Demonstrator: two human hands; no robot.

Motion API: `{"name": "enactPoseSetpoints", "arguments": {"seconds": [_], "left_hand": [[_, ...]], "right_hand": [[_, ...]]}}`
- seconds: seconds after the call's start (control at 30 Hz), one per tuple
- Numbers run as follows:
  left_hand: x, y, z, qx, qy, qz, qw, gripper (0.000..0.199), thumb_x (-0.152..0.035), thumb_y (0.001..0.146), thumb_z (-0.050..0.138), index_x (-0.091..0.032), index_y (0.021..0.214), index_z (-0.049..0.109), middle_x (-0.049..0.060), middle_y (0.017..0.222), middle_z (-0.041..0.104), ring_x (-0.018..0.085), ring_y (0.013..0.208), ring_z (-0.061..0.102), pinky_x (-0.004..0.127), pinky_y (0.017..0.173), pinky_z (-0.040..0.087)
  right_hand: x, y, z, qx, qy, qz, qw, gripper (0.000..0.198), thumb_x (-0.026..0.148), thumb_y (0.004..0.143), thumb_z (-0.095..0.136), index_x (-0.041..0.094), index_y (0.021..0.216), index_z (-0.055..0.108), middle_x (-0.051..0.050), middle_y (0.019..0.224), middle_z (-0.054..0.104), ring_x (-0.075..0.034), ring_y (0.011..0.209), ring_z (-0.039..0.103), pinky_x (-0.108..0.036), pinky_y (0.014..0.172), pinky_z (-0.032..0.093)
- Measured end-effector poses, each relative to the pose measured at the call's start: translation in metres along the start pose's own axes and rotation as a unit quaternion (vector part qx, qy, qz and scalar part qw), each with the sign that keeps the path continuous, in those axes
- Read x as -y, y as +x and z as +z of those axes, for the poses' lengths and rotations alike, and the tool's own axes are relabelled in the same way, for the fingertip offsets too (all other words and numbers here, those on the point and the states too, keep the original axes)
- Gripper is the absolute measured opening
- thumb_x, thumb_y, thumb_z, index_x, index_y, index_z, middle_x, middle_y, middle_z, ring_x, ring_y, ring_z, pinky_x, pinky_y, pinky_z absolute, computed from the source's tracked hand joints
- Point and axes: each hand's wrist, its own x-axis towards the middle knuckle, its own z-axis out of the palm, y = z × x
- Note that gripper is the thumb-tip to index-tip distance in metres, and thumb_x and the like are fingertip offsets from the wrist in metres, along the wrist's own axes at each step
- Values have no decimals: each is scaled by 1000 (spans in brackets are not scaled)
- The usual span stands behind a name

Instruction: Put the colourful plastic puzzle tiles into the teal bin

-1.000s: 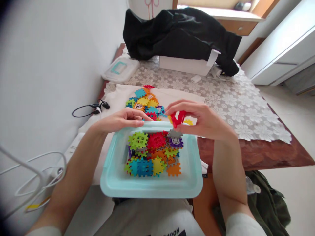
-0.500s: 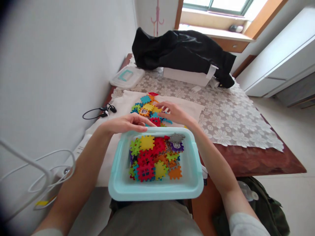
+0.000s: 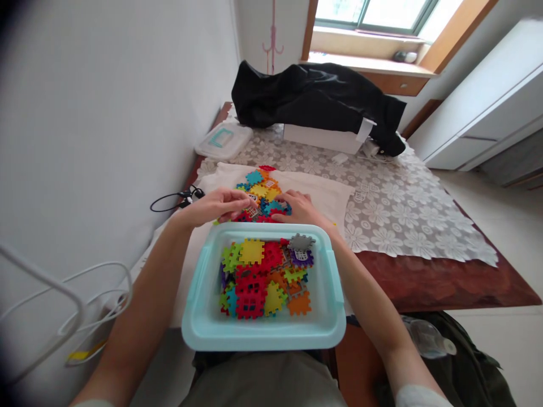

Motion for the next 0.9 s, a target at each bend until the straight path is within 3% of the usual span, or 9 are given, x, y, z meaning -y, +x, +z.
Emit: {"name": "enactPoseSetpoints", "arguments": {"seconds": [0.03, 0.1, 0.17, 0.27, 0.37, 0.43, 0.57, 0.77, 0.9], "left_hand": [[4, 2, -1, -86, 37, -6, 996, 48, -60, 102, 65, -16, 112, 81, 2, 73, 64, 15, 60, 49, 29, 57, 35], [15, 8, -4, -252, 147, -1, 956, 38, -52, 102, 66, -17, 106, 81, 6, 79, 70, 19, 69, 57, 31, 65, 40], [26, 12, -6, -313, 230, -21, 921, 36, -48, 102, 66, -18, 113, 82, 11, 94, 77, 25, 85, 66, 36, 82, 47], [38, 15, -7, -267, 269, -29, 925, 52, -55, 104, 62, -14, 133, 77, 19, 131, 75, 34, 118, 69, 44, 109, 48], [42, 15, -2, -200, 279, -5, 939, 73, -66, 102, 62, -11, 150, 66, 22, 155, 62, 38, 148, 54, 48, 129, 36], [42, 17, 4, -181, 289, 7, 940, 83, -72, 98, 66, -13, 156, 61, 22, 165, 53, 38, 157, 45, 50, 134, 30], [43, 24, 16, -186, 335, 8, 924, 80, -73, 87, 77, -17, 144, 68, 19, 169, 48, 39, 158, 43, 51, 133, 34], [46, 38, 34, -201, 367, 22, 908, 56, -56, 89, 79, -18, 129, 69, 18, 153, 63, 39, 143, 58, 52, 123, 47], [49, 44, 38, -226, 342, 41, 911, 37, -44, 88, 79, -19, 114, 71, 17, 143, 68, 37, 136, 63, 50, 120, 49]], "right_hand": [[-1, -1, 1, 12, -11, 0, 1000, 45, 46, 94, 78, 27, 134, 73, -14, 135, 74, -37, 130, 66, -61, 120, 42], [-5, -2, 2, 32, -11, -2, 999, 47, 45, 93, 79, 27, 136, 72, -14, 135, 75, -37, 130, 66, -60, 120, 42], [-6, -2, 4, 29, 3, 1, 1000, 49, 42, 93, 80, 26, 138, 70, -14, 137, 75, -35, 131, 66, -58, 120, 43], [-7, -2, 6, 28, 11, 5, 1000, 49, 41, 95, 78, 26, 141, 69, -13, 138, 74, -33, 131, 66, -55, 120, 44], [-7, -2, 9, 30, -10, -12, 999, 46, 48, 100, 73, 28, 142, 69, -13, 140, 74, -34, 133, 66, -56, 119, 45], [-9, -1, 11, 27, -21, -24, 999, 50, 51, 101, 72, 29, 145, 68, -14, 142, 74, -35, 134, 65, -56, 118, 46], [-14, 2, 16, 19, -27, -37, 999, 51, 48, 101, 74, 25, 146, 71, -13, 141, 74, -35, 133, 66, -51, 118, 46], [-17, 2, 24, -4, 3, -27, 1000, 53, 45, 102, 72, 24, 150, 69, -14, 142, 73, -35, 133, 65, -50, 118, 45], [-16, 2, 29, -1, -34, -25, 999, 54, 45, 106, 65, 30, 158, 63, -13, 144, 71, -37, 132, 64, -53, 113, 45]]}}
